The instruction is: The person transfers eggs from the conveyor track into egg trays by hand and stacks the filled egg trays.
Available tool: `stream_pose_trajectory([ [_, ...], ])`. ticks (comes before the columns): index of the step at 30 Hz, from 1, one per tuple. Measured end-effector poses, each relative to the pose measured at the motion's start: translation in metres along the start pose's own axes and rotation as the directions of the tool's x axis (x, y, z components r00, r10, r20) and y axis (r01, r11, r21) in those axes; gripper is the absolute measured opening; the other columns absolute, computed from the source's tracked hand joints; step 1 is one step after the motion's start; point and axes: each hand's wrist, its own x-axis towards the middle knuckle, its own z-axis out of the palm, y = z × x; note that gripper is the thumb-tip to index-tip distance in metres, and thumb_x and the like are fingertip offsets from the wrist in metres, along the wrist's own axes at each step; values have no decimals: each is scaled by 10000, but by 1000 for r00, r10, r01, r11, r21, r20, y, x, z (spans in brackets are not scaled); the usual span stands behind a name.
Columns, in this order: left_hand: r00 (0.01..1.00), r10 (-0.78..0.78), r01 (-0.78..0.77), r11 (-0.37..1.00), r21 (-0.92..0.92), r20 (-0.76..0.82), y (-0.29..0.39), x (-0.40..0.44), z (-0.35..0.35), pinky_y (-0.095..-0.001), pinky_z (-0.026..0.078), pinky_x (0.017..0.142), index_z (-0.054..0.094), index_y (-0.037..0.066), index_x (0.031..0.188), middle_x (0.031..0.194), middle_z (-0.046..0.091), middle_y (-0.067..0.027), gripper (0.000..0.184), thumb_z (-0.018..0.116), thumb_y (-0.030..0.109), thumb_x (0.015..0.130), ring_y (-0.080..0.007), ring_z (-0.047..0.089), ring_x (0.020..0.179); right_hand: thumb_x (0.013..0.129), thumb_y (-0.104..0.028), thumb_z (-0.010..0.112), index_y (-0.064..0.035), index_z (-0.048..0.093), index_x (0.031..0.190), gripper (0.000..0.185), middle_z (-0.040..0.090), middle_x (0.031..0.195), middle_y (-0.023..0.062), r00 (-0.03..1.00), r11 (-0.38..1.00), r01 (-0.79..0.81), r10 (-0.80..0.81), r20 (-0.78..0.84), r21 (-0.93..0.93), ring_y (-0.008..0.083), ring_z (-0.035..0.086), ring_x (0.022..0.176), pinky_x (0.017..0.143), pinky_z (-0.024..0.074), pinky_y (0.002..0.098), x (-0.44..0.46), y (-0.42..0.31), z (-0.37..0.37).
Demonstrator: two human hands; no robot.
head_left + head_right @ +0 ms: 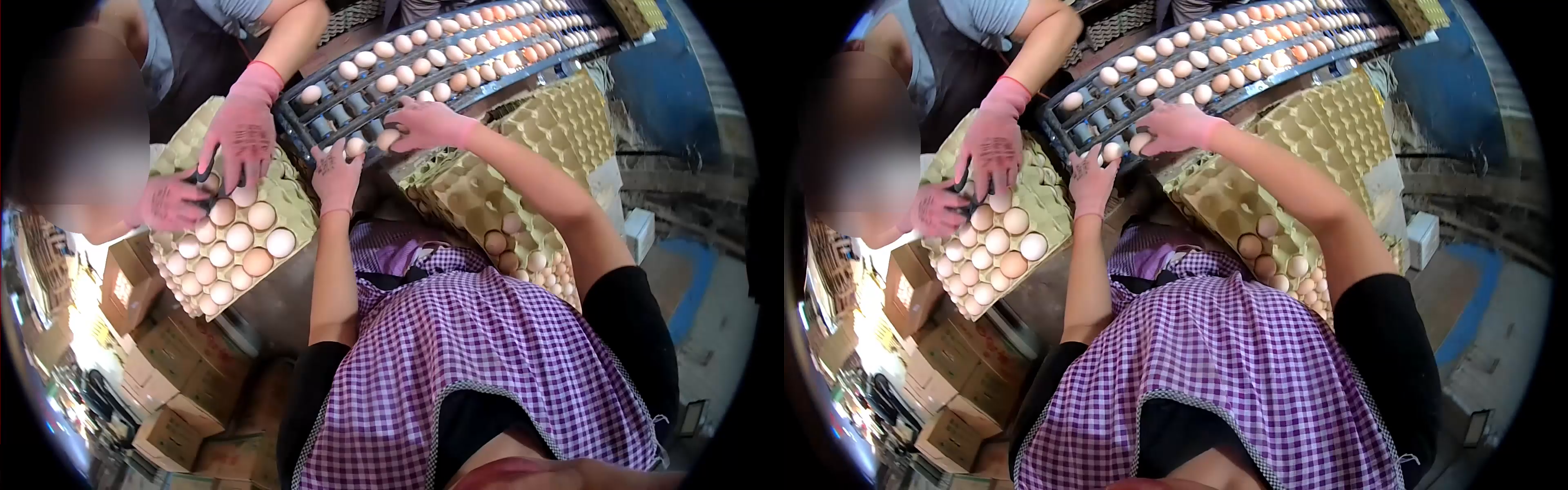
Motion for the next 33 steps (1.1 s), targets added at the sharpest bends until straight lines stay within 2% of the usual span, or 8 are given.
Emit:
stream_pose_trajectory([
  [7, 983, -108, 104, 994, 39, 148, 7, 7, -8, -484, 515, 941, 521, 130, 1365, 1365, 465, -279, 622, 697, 430, 849, -431, 588, 1166, 808, -368, 675, -129, 632, 1233, 490, 661, 1152, 206, 976, 997, -67, 73, 206, -38, 360, 615, 1155, 942, 511, 446, 70, 20, 27],
  [11, 994, -11, -2, 994, -111, -109, 16, 14, -9, -490, 544, 879, 554, 69, 1228, 1333, 468, -311, 485, 707, 318, 842, -439, 631, 1054, 824, -209, 637, -100, 600, 1263, 454, 549, 1306, 236, 977, 993, -94, 78, -198, -73, 369, 599, 1165, 966, 497, 438, 93, 20, 20],
  [17, 964, 73, -142, 955, -260, -257, 42, 92, 16, -506, 417, 1058, 526, 45, 1332, 1417, 418, -355, 556, 641, 386, 909, -481, 485, 1265, 876, -209, 627, -66, 520, 1333, 490, 540, 1294, 219, 984, 967, 115, -142, -105, -227, 368, 565, 1205, 971, 488, 462, 118, 53, 35],
  [19, 975, 93, -122, 983, -139, -200, 50, 113, 31, -518, 404, 1064, 541, 14, 1293, 1379, 467, -348, 488, 577, 370, 961, -482, 454, 1291, 912, -295, 618, -90, 475, 1391, 540, 551, 1309, 204, 844, 951, 196, -287, -453, -239, 375, 584, 1159, 933, 505, 466, 77, 60, 12],
  [22, 952, 257, -231, 959, 164, -164, 48, 127, 71, -542, 455, 974, 567, 46, 1187, 1292, 513, -275, 383, 585, 342, 945, -445, 538, 1174, 957, -318, 615, -125, 504, 1412, 506, 540, 1402, 190, 848, 963, 57, -185, -497, -262, 372, 569, 1227, 1034, 454, 454, -31, 66, -48],
  [25, 971, 238, -205, 888, 411, -31, 55, 124, 83, -553, 440, 961, 535, 40, 1229, 1294, 507, -232, 435, 577, 367, 945, -435, 495, 1203, 934, -230, 636, -36, 580, 1322, 438, 631, 1250, 195, 747, 973, 3, 152, -648, 232, 338, 614, 1151, 984, 489, 384, -163, 49, -77],
  [29, 896, 376, -359, 927, 113, -238, 96, 73, 42, -554, 327, 1091, 461, -29, 1344, 1401, 450, -280, 621, 649, 374, 911, -457, 408, 1305, 934, -234, 632, -93, 620, 1300, 392, 699, 1182, 131, 461, 867, -313, 496, -736, 388, 298, 663, 1096, 971, 510, 386, -311, 43, -10],
  [33, 639, 769, -737, 616, -279, 10, 151, -51, -32, -512, 326, 1111, 560, -33, 1276, 1297, 573, -223, 479, 693, 194, 875, -420, 449, 1288, 867, -173, 724, -26, 627, 1281, 450, 718, 1151, 116, 210, 646, -258, 763, -611, 718, 236, 682, 1072, 951, 513, 336, -383, -4, 91],
])
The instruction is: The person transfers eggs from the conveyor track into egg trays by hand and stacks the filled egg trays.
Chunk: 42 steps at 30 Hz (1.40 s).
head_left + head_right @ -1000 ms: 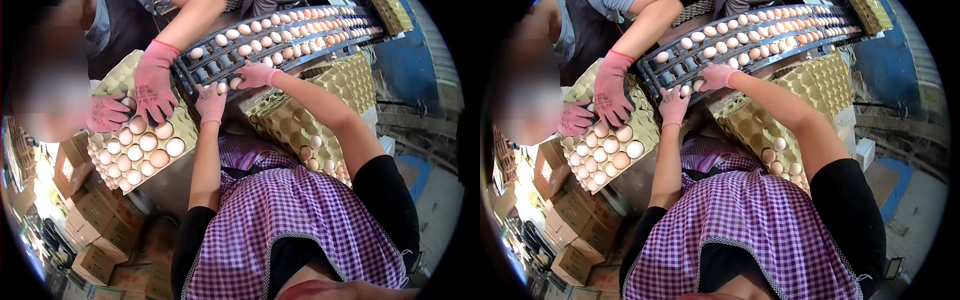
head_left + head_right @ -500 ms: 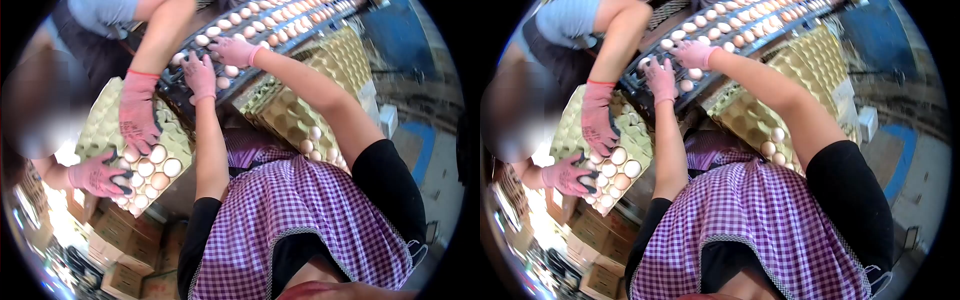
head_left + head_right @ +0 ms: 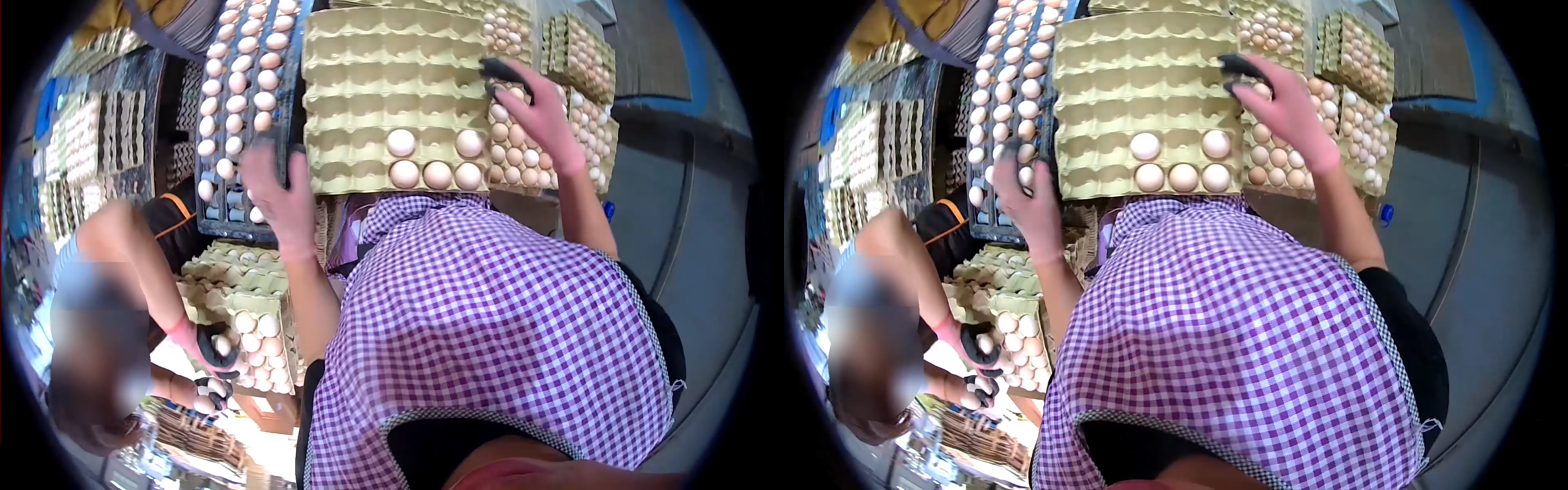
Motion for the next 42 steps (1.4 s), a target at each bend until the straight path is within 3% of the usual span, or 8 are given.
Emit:
stream_pose_trajectory([
  [5, 672, 441, -530, 848, -29, 595, 69, -2, 35, -551, 230, 1184, 577, 21, 1288, 1349, 588, -146, 468, 680, 228, 881, -407, 422, 1354, 863, -293, 702, -95, 622, 1254, 445, 662, 1230, 93, 965, 929, 228, -174, 198, -293, 349, 479, 1303, 1176, 296, 480, -60, 14, 26],
  [18, 546, 565, -690, 722, -51, 619, 53, 20, 48, -516, 319, 1151, 593, 75, 1313, 1224, 662, -93, 467, 707, 127, 863, -294, 550, 1270, 858, -264, 712, -144, 622, 1253, 422, 641, 1200, 60, 920, 858, 370, -285, 268, -355, 259, 578, 1218, 1149, 367, 444, -63, 20, 44],
  [21, 898, -58, 333, 738, -587, 436, 63, -1, 23, -420, 442, 1076, 591, 34, 1280, 1246, 640, -145, 348, 557, 145, 952, -280, 598, 1187, 904, -151, 619, -84, 629, 1231, 334, 640, 1199, 97, 997, 972, 60, -50, -51, 229, 216, 594, 1191, 1082, 431, 371, -73, 11, 29],
  [24, 941, -151, 321, 126, -939, 302, 56, -28, 17, -364, 522, 931, 592, -37, 1184, 1194, 596, -141, 303, 493, 165, 981, -252, 634, 1064, 935, -141, 516, 0, 634, 1128, 267, 631, 1125, 91, 972, 455, -231, 140, 187, 860, 157, 608, 1014, 946, 491, 293, -70, 11, 6],
  [27, 818, 256, -167, 963, -213, 514, 62, -18, 4, -370, 547, 777, 637, 75, 1104, 1157, 564, -129, 289, 705, 230, 870, -267, 641, 970, 826, -288, 738, -58, 617, 1046, 341, 553, 1141, 67, 973, 990, 59, -29, 227, -125, 183, 585, 994, 752, 495, 344, -80, -22, 32],
  [32, 642, 283, -510, 851, 122, 712, 64, -17, 20, -376, 539, 773, 669, 124, 1141, 1148, 565, -130, 458, 824, 302, 749, -296, 624, 950, 721, -408, 806, -70, 592, 1019, 499, 555, 1136, 79, 823, 840, 413, -179, 539, -352, 256, 603, 1035, 799, 512, 390, -69, -22, 45],
  [37, 865, 47, 254, 817, -518, 499, 27, -35, 11, -337, 519, 876, 604, 12, 1212, 1140, 614, -104, 463, 758, 252, 847, -236, 629, 1005, 810, -260, 727, -4, 518, 1372, 652, 610, 1290, 133, 843, 608, -512, 223, 489, 606, 222, 604, 1131, 986, 482, 337, -68, -3, 24],
  [42, 855, -314, 512, 381, -770, 413, 44, -52, -16, -245, 489, 814, 548, 11, 1292, 1125, 611, -65, 481, 653, 345, 963, -125, 582, 961, 982, -358, 573, 2, 493, 1379, 541, 678, 1093, 156, 911, 429, -411, 146, 387, 805, 132, 631, 629, 505, 501, 248, -34, -28, 51],
])
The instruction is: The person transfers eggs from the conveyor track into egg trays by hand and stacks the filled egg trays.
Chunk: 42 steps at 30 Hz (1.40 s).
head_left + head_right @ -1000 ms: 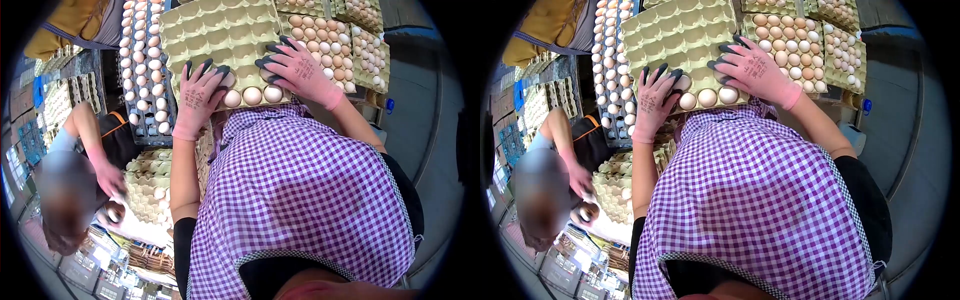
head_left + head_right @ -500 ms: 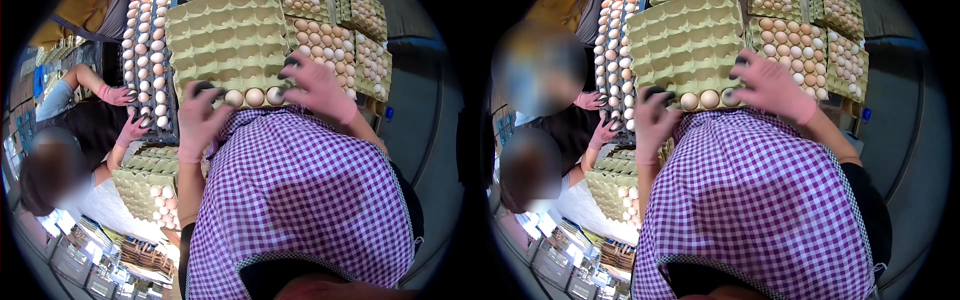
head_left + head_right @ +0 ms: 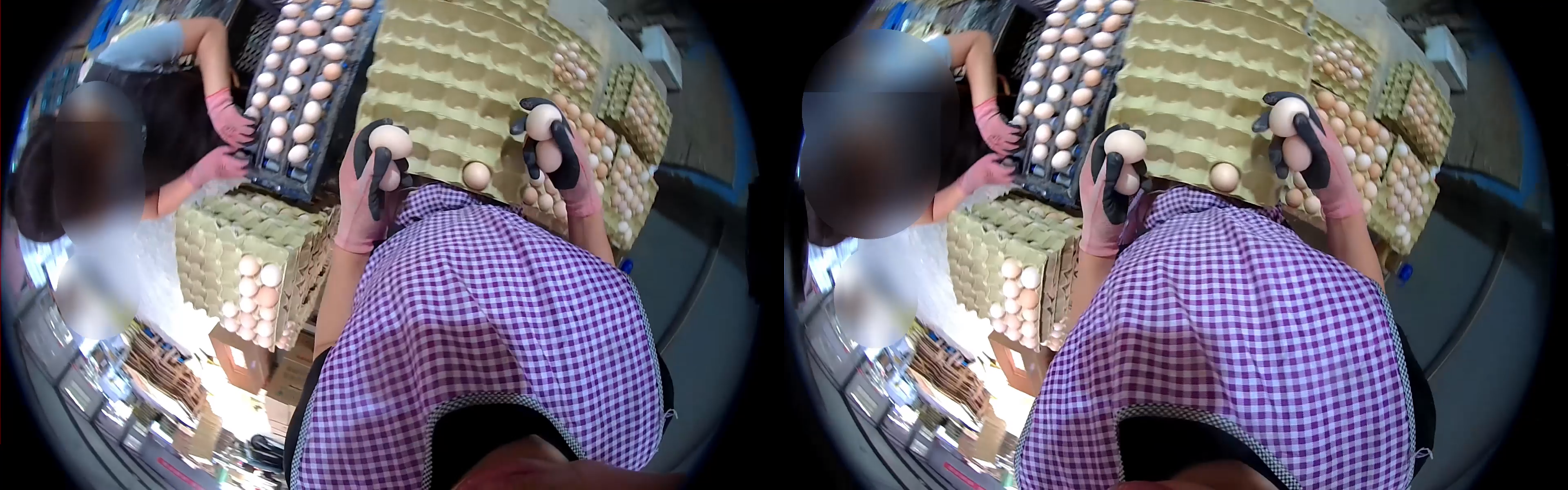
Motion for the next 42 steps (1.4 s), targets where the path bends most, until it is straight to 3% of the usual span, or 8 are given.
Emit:
stream_pose_trajectory([
  [8, 799, 328, 17, 825, 565, -504, -74, -6, -126, -393, 480, 950, 541, -35, 1313, 1197, 631, -203, 472, 621, 275, 966, -296, 618, 1080, 896, -209, 689, -12, 481, 1409, 587, 664, 1066, 77, 907, 821, 17, 227, 354, -571, 99, 639, 864, 693, 531, 242, 93, -32, 113],
  [11, 697, 407, 266, 617, 740, -590, -109, 5, -158, -442, 482, 957, 518, -24, 1317, 1267, 587, -226, 488, 625, 267, 940, -377, 591, 1151, 877, -325, 712, -11, 469, 1409, 664, 674, 1118, 156, 738, 519, 537, 92, 668, -665, 254, 654, 1034, 877, 513, 368, 130, -18, 161],
  [18, 665, 269, 547, 459, 700, -696, -98, 25, -158, -458, 521, 917, 486, 36, 1342, 1329, 509, -230, 507, 622, 294, 927, -382, 596, 1134, 874, -463, 682, -49, 531, 1351, 650, 691, 1031, 199, 556, -8, 810, 327, 764, -586, 369, 663, 1020, 887, 512, 426, 194, 50, 270],
  [22, 599, 315, 341, 731, 591, -736, -97, 15, -159, -479, 434, 1034, 430, -4, 1382, 1331, 467, -302, 623, 694, 238, 872, -446, 498, 1214, 877, -558, 613, -53, 598, 1121, 562, 697, 1039, 209, 574, -194, 810, 454, 682, -553, 366, 674, 1023, 901, 524, 452, 215, 77, 302],
  [28, 499, 368, 94, 877, 471, -785, -84, 5, -140, -509, 338, 1101, 425, -72, 1307, 1297, 401, -281, 555, 612, 11, 791, -485, 426, 1213, 906, -488, 595, -93, 603, 1187, 485, 700, 1116, 142, 627, -64, 725, 472, 619, -686, 313, 662, 1095, 892, 528, 434, 237, 117, 323],
  [30, 515, 568, 195, 652, 733, -642, -85, 5, -143, -500, 343, 1090, 408, -77, 1342, 1280, 420, -278, 596, 600, 8, 785, -471, 443, 1186, 889, -407, 631, -142, 586, 1269, 466, 685, 1157, 108, 433, -13, 896, 252, 866, -444, 302, 660, 1088, 875, 532, 424, 241, 140, 325],
  [36, 634, 441, 479, 421, 770, -635, -99, 10, -141, -525, 261, 1158, 371, -73, 1405, 1393, 385, -301, 675, 612, 46, 785, -471, 387, 1303, 807, -224, 628, -190, 632, 1266, 460, 662, 1128, 88, 147, -105, 987, 330, 933, -119, 277, 674, 1018, 815, 545, 384, 240, 195, 363],
  [42, 466, 468, 89, 820, 566, -751, -117, 9, -132, -484, 260, 1162, 228, -104, 1460, 1445, 269, -310, 805, 705, 46, 829, -460, 338, 1341, 801, -122, 626, -143, 700, 1068, 278, 656, 1061, 99, 288, -160, 957, 411, 865, -243, 291, 677, 969, 757, 547, 408, 241, 188, 397],
])
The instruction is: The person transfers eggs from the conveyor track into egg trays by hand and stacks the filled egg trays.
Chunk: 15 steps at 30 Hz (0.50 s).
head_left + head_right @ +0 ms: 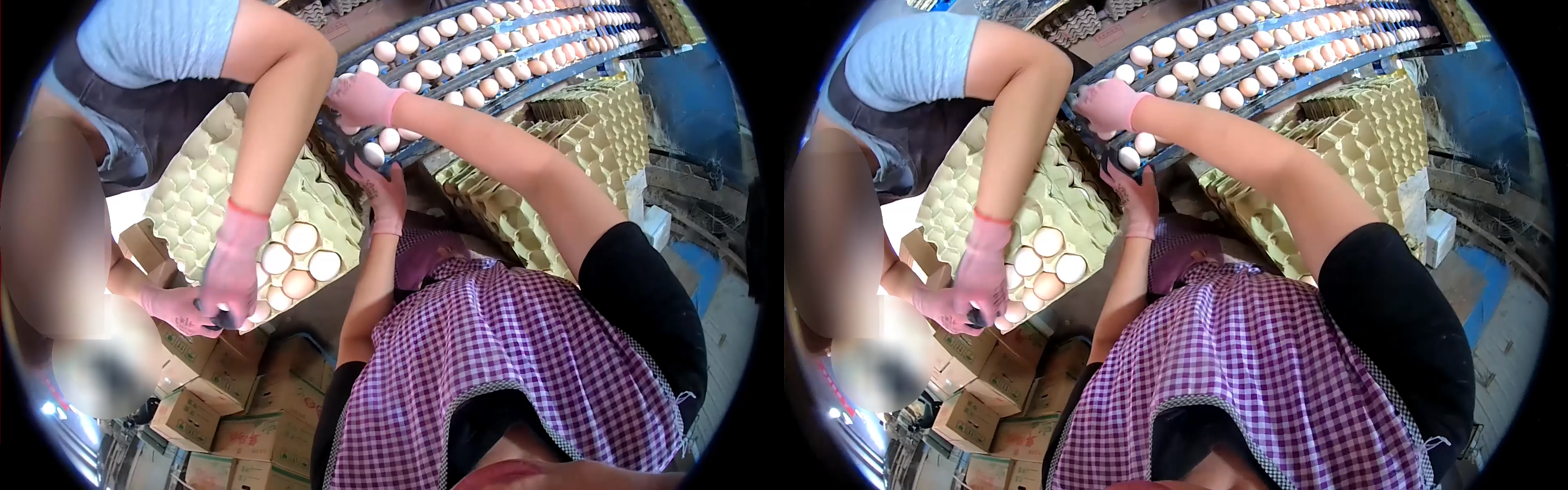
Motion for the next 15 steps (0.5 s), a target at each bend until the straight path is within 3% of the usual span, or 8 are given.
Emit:
stream_pose_trajectory([
  [3, 1000, -14, 14, 999, 31, -7, 0, -3, -5, -460, 277, 1151, 231, -99, 1457, 1442, 275, -279, 786, 704, 20, 841, -435, 359, 1328, 810, -148, 631, -125, 694, 1021, 221, 645, 1090, 85, 888, 998, 50, -22, -460, 49, 272, 639, 1024, 823, 523, 388, 28, 8, 18],
  [4, 999, -32, 33, 999, 16, -5, 0, -2, -7, -464, 277, 1150, 235, -100, 1455, 1444, 278, -271, 783, 707, 24, 842, -434, 363, 1324, 810, -148, 631, -125, 694, 1021, 221, 645, 1090, 85, 882, 997, 48, -15, -471, 58, 272, 639, 1024, 823, 523, 388, 37, 12, 25],
  [6, 1000, -5, 4, 999, 52, 14, 1, -2, -9, -469, 277, 1149, 246, -97, 1452, 1455, 271, -265, 778, 714, 43, 848, -434, 365, 1323, 823, -163, 631, -139, 696, 1078, 265, 643, 1141, 75, 971, 977, 149, -173, -162, -154, 249, 618, 1105, 884, 498, 395, 42, 21, 29],
  [8, 998, 25, -28, 999, 43, 53, 1, -3, -10, -472, 260, 1160, 242, -97, 1457, 1469, 257, -275, 783, 716, 65, 855, -426, 338, 1347, 852, -213, 627, -164, 644, 1266, 418, 644, 1219, 67, 939, 975, 182, -211, -270, -127, 250, 609, 1165, 940, 476, 412, 29, 31, 29],
  [10, 998, 14, -13, 1000, -24, 65, 3, -11, -7, -485, 182, 1200, 173, -114, 1494, 1527, 182, -313, 837, 705, 115, 891, -435, 217, 1432, 873, -250, 624, -153, 615, 1294, 432, 652, 1222, 91, 842, 974, 126, -204, -500, -187, 264, 609, 1169, 961, 475, 412, -22, 38, -4],
  [11, 994, 73, -82, 991, 110, 83, 1, -14, -8, -492, 134, 1217, 151, -136, 1496, 1554, 140, -341, 835, 679, 163, 922, -453, 162, 1462, 879, -260, 650, -134, 599, 1318, 460, 617, 1291, 111, 916, 993, 109, -121, -383, -54, 292, 577, 1215, 1019, 448, 425, -64, 42, -40],
  [12, 991, 46, -62, 990, 125, 127, -1, -20, -8, -505, 98, 1224, 157, -158, 1487, 1560, 132, -364, 821, 658, 199, 944, -463, 125, 1476, 884, -270, 677, -115, 584, 1342, 492, 581, 1360, 131, 968, 994, 60, -36, -250, 89, 320, 545, 1261, 1077, 421, 438, -112, 42, -77],
  [15, 974, 116, -117, 993, -9, 193, 49, -41, -26, -520, 135, 1207, 259, -112, 1472, 1550, 229, -313, 718, 644, 190, 948, -441, 188, 1457, 898, -308, 666, -89, 596, 1321, 481, 629, 1284, 143, 899, 949, -183, 267, -348, 257, 328, 582, 1203, 1043, 452, 420, -262, 44, -109],
])
